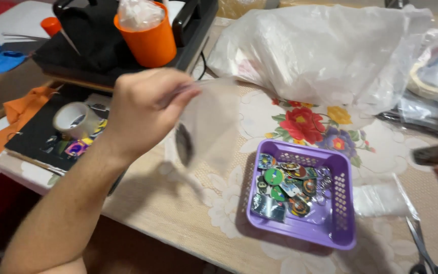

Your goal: The person assembles keychains by hand. They pick up small round badges from a purple basket, attach metal rings, and place the finished keychains back into the basket. The person also handles a small plastic bag and places it on a nearby surface.

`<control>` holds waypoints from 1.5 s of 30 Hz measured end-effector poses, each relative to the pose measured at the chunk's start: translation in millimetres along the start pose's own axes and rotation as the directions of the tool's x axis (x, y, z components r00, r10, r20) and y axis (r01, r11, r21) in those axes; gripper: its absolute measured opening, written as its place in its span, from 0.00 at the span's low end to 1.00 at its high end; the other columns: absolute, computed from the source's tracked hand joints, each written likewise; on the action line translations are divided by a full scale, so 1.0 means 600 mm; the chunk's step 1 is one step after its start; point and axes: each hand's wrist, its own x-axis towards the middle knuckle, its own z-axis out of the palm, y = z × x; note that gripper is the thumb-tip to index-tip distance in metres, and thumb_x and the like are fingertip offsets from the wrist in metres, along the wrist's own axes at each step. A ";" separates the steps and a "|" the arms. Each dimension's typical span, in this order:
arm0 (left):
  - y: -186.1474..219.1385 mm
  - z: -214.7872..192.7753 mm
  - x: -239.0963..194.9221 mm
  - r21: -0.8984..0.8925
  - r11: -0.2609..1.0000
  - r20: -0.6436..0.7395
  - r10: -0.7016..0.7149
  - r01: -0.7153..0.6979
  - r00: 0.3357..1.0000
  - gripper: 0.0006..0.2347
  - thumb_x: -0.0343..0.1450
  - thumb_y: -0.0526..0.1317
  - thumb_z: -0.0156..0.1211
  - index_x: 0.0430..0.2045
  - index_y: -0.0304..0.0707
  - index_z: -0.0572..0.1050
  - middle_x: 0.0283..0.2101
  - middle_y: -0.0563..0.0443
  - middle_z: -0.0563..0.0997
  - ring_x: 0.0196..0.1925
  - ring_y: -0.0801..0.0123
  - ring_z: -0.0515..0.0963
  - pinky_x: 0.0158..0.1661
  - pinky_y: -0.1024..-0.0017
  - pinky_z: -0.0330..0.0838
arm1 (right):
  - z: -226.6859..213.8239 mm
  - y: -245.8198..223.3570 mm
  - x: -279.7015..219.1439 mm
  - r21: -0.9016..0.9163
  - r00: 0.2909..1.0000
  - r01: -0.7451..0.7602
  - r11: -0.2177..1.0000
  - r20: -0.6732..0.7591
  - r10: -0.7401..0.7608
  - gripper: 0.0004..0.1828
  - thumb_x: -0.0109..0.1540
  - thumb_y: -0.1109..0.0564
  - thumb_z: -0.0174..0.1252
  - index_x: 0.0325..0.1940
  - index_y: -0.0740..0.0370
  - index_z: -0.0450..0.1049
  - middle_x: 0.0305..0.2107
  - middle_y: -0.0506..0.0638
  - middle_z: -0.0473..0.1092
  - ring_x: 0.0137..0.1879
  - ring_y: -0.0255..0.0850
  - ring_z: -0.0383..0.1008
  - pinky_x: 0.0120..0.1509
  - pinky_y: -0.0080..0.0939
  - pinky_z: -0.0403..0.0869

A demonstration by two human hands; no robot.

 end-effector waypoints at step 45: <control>0.170 0.213 0.161 -0.448 0.835 -0.107 0.306 -0.320 0.946 0.03 0.75 0.25 0.56 0.40 0.26 0.74 0.37 0.40 0.74 0.37 0.54 0.78 0.36 0.65 0.72 | -0.054 -0.440 0.082 -0.261 0.731 0.653 0.711 -0.029 -0.682 0.19 0.66 0.74 0.66 0.60 0.76 0.72 0.49 0.66 0.64 0.42 0.49 0.80 0.56 0.43 0.81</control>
